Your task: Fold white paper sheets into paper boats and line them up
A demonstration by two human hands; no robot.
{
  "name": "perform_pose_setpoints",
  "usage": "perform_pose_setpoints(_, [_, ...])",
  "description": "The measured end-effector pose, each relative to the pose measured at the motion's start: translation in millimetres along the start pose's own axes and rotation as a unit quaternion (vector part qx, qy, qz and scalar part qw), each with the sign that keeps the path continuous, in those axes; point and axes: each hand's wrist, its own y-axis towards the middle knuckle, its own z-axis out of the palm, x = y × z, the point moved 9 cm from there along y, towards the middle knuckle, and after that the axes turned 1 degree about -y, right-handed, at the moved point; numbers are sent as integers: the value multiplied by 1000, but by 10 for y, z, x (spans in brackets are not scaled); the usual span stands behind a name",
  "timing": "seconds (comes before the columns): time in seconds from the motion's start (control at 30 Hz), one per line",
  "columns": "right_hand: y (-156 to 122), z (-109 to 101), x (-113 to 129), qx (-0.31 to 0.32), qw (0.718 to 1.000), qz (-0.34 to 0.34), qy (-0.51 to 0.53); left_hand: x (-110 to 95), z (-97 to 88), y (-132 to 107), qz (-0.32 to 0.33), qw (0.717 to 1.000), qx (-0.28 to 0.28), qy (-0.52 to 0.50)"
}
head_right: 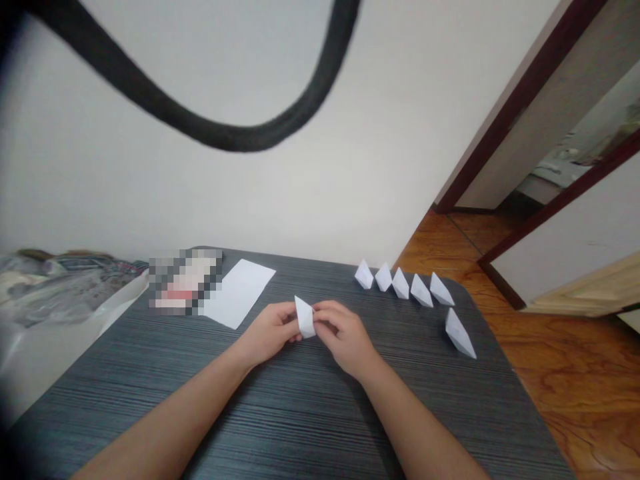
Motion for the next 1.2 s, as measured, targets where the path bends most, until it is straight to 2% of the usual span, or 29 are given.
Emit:
perform_pose_setpoints(0.17, [-2, 10, -13, 4, 1000, 1, 2, 19, 13, 3, -2, 1000, 0, -23])
perform_pose_setpoints(0.3, [1, -32, -35, -21, 1000, 7, -8, -1, -58, 9, 5, 999, -37, -32])
perform_pose_setpoints(0.53, [-8, -24, -63, -16, 1000, 25, 2, -69, -228, -5, 42, 988, -100, 111])
perform_pose_setpoints(0.67, [-54, -143, -205, -82, 994, 69, 21, -145, -288, -35, 87, 959, -136, 233])
perform_pose_setpoints(0.73, [-71, -211, -243, -111, 991, 74, 11, -208, -237, -51, 124, 933, -124, 316])
perform_pose_setpoints(0.8, [-56, -211, -203, -94, 994, 50, -26, -255, -144, -69, 163, 905, -91, 382])
perform_pose_setpoints(0.9, [-21, -130, -74, -33, 995, -6, -95, -285, -51, -95, 195, 875, -58, 438])
perform_pose_setpoints(1.03, [-4, -45, 25, 19, 990, -38, -137, -289, 0, -106, 208, 864, -38, 456])
perform_pose_setpoints(1.1, [-6, -43, 33, 25, 987, -41, -151, -320, -58, -112, 210, 871, -73, 438])
perform_pose_setpoints(1.2, [-14, -97, -8, 14, 983, -27, -183, -356, -287, -150, 185, 881, -195, 388])
